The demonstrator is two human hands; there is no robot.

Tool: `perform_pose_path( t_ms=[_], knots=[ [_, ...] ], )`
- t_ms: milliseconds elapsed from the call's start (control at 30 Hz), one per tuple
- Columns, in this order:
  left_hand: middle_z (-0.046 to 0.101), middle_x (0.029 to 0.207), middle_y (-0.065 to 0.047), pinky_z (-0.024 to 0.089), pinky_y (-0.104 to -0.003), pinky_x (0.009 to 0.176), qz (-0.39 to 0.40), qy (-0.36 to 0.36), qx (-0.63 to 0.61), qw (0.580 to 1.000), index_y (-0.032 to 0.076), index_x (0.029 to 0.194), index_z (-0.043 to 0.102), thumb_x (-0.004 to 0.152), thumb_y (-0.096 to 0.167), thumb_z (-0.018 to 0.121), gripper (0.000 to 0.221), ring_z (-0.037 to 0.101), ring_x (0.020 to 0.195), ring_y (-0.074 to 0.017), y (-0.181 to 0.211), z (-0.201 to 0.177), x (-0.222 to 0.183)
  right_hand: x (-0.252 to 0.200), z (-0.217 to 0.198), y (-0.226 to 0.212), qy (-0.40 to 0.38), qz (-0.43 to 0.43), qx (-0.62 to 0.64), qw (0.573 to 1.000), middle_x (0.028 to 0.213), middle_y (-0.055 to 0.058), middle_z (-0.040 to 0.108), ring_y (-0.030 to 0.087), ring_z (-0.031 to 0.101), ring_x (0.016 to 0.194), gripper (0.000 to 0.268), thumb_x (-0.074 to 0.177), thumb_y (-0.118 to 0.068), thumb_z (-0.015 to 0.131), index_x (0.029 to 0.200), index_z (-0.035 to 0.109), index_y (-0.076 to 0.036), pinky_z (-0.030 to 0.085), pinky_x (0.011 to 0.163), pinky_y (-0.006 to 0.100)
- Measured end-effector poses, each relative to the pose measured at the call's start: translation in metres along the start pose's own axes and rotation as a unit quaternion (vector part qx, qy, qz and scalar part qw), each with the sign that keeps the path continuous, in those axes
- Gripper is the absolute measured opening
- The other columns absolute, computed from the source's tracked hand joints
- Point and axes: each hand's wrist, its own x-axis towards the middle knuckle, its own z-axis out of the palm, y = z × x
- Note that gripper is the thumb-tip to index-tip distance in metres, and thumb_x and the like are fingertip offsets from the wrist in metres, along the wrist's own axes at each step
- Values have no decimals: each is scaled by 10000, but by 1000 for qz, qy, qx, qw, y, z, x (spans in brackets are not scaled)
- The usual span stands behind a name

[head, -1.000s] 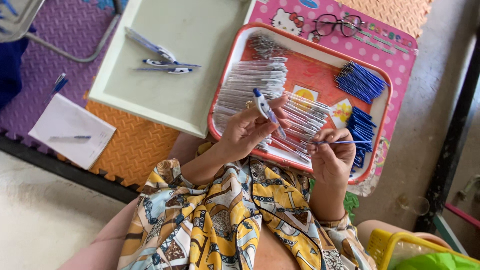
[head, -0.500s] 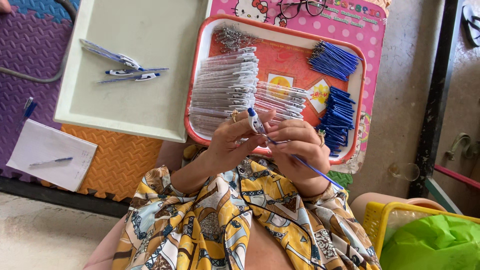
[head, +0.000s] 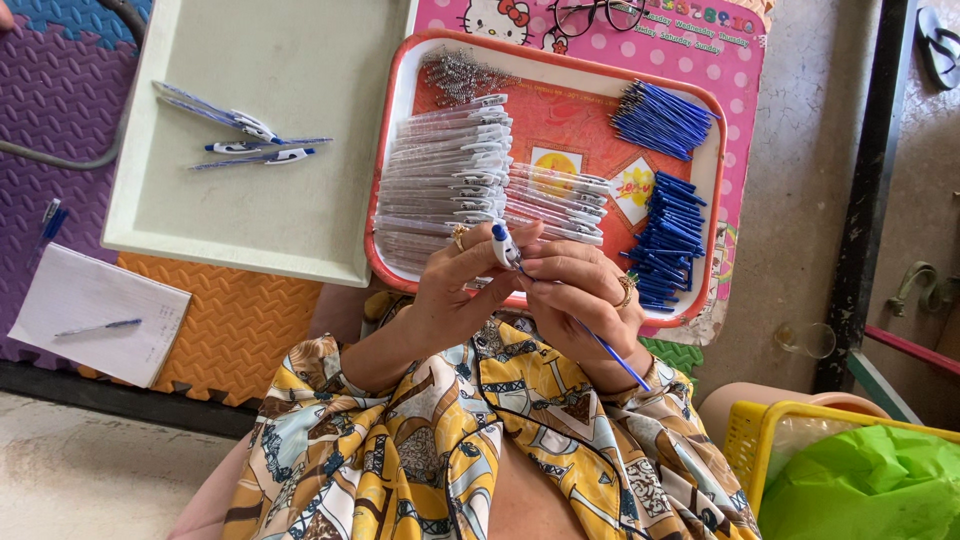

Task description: The person assembles ballpoint pens by inserting ink refills into pen barrels and attaching caps by hand, handling multiple components from a tray.

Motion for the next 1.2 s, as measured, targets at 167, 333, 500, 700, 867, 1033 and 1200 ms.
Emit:
perform_pose_path(
  t_ms=[167,333,500,700,867,1033,1200],
  knots=[
    [686,1072,-215,672,-388,783,17,0,34,999,-46,1270,733,952,-26,756,320,768,896,-291,-10,-3,-4,-4,-2,2,-7,-18,-18,1000,820,282,731,436,754,656,218,774,194,835,898,700,76,637,588,492],
    [701,1051,-181,677,-360,785,14,15,40,999,-35,1279,738,967,-18,734,313,775,868,-248,-4,-1,0,-10,1,11,-23,-67,-52,996,882,280,742,445,763,693,217,784,185,816,934,715,65,641,583,495],
    [702,1098,-195,685,-422,765,-8,23,2,1000,-12,1404,670,967,-53,728,442,800,947,-351,-32,-6,-11,-23,7,21,-8,-89,-67,994,916,238,765,416,780,729,164,794,165,801,886,748,41,653,615,486],
    [768,1040,-113,672,-299,708,-106,16,-121,987,43,1359,682,988,-8,728,377,786,952,-208,-10,-4,-3,-31,-11,22,62,145,106,982,916,271,725,379,782,814,180,1029,-107,637,1020,651,72,646,732,486],
    [736,1078,-166,640,-307,641,-64,-69,-97,991,23,1427,653,1021,33,680,407,778,843,-230,-22,-6,-5,-18,-30,36,48,290,153,944,998,280,694,308,759,889,466,1100,-349,534,1145,603,110,642,835,445],
    [712,1055,-150,597,-278,615,-52,-102,-67,991,-11,1422,649,1042,32,640,382,756,796,-186,-24,-3,-5,-17,-30,55,-4,304,205,930,793,241,642,334,698,743,355,927,-185,808,852,630,113,601,737,401],
    [679,1105,-145,577,-263,593,-69,-134,-126,980,-33,1501,557,1074,-3,560,428,735,760,-151,-24,-7,-6,3,-32,49,-45,310,151,937,781,178,693,280,695,774,351,1031,-257,683,855,717,45,546,781,343]
  ],
)
